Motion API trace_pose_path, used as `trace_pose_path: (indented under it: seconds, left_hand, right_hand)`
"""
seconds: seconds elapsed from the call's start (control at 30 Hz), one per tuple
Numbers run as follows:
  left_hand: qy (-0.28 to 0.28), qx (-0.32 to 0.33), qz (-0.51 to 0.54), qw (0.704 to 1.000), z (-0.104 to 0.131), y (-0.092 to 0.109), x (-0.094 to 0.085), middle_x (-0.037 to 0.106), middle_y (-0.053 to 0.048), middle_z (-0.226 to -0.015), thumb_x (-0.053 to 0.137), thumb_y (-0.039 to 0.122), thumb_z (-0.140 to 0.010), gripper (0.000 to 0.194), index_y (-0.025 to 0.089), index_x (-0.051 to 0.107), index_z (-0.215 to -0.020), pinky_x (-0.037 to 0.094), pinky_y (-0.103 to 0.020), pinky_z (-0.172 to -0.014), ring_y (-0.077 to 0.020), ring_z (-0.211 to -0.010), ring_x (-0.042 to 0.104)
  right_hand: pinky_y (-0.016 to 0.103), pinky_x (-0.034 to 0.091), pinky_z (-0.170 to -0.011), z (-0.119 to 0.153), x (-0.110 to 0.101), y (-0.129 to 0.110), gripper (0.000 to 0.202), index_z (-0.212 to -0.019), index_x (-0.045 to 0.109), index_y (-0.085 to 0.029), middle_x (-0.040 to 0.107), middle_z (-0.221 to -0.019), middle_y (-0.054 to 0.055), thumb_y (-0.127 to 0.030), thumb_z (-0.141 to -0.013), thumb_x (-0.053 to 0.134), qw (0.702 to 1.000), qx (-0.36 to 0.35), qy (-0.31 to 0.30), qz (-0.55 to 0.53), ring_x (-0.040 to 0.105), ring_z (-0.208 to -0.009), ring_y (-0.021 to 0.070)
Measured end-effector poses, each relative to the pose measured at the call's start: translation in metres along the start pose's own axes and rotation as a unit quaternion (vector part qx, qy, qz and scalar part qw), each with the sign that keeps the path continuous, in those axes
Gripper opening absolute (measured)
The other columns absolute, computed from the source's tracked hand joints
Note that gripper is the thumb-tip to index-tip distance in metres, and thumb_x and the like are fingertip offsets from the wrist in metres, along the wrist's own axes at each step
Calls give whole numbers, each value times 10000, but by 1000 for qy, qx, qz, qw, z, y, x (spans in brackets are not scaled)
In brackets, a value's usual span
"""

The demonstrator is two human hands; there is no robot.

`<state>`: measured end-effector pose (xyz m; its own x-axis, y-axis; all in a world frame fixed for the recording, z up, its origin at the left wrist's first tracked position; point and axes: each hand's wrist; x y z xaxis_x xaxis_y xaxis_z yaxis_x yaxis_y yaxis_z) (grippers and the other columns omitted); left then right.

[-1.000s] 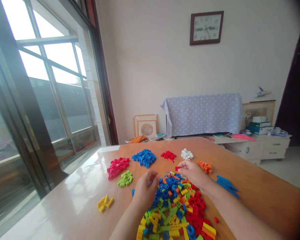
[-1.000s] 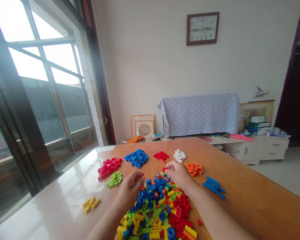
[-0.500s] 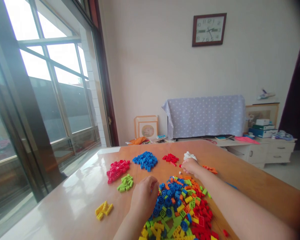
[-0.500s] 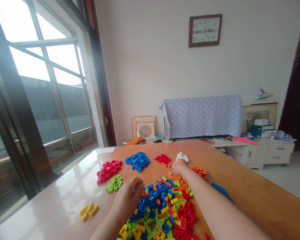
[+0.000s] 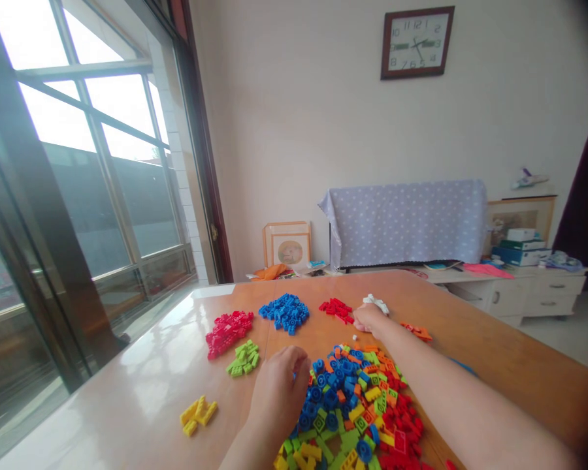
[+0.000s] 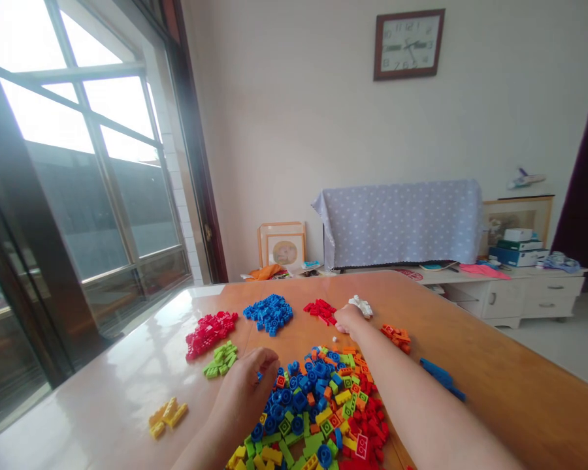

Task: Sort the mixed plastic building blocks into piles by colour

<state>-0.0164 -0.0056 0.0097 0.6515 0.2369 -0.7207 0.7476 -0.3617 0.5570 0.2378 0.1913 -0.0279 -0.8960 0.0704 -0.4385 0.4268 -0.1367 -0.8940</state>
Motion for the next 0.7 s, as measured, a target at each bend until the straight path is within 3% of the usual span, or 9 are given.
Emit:
trace_pose_path:
  seconds: [0.1, 0.27, 0.37, 0.47, 0.57, 0.7]
  left_hand:
    - [-4, 1, -5, 1000, 0, -1, 0, 687, -38, -844, 458, 311, -959, 223, 222, 630, -847, 350, -239, -661, -179, -793, 613]
    - [-7, 3, -10, 1000, 0, 1, 0, 680, -31, -834, 454, 323, -964, 225, 226, 618, -845, 360, -239, -667, -176, -799, 619]
    - [-9, 4, -16, 1000, -1, 2, -1, 679, -26, -832, 461, 309, -957, 209, 224, 615, -843, 364, -240, -669, -173, -792, 619]
    - [-8, 3, -19, 1000, -1, 3, 0, 683, -30, -839, 472, 302, -950, 197, 224, 618, -843, 364, -242, -672, -175, -797, 621]
    - [-11, 4, -20, 1000, 0, 3, 0, 687, -31, -851, 466, 307, -955, 200, 229, 620, -854, 362, -240, -679, -177, -805, 622]
    - [-16, 4, -25, 1000, -1, 1, 1, 679, -29, -838, 459, 307, -960, 208, 227, 617, -850, 356, -237, -675, -175, -802, 618]
  right_hand:
    - [426, 555, -888, -4, 6, 0, 361, -1261, 582, -161, 612, -1248, 94, -354, -956, 598, 998, 56, -17, -12, 633, -1052, 218]
    - [391, 568, -841, -5, 12, 2, 338, -1230, 592, -154, 636, -1188, 85, -359, -961, 589, 998, 60, -22, -5, 649, -989, 194]
    - [262, 536, -639, 0, 7, 6, 220, -1027, 646, -128, 682, -872, 58, -318, -918, 619, 998, 50, -12, 39, 656, -730, 145]
    - [242, 426, -503, 6, -3, 8, 120, -780, 652, -152, 606, -591, 29, -260, -770, 705, 994, 36, -13, 103, 606, -563, 155]
    - [271, 409, -526, 13, -11, 7, 131, -658, 646, -169, 586, -532, 37, -237, -642, 756, 987, 17, -13, 161, 630, -611, 208]
    - [296, 426, -590, 20, -12, 3, 140, -647, 675, -187, 618, -570, 52, -209, -556, 780, 979, -11, -1, 203, 663, -731, 260]
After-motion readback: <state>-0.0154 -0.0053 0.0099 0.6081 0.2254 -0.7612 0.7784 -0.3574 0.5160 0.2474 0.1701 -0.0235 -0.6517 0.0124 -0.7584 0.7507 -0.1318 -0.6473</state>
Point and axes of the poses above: each hand's wrist, its own z-axis away from the middle knuckle, its own x-axis out of the palm, y = z × x
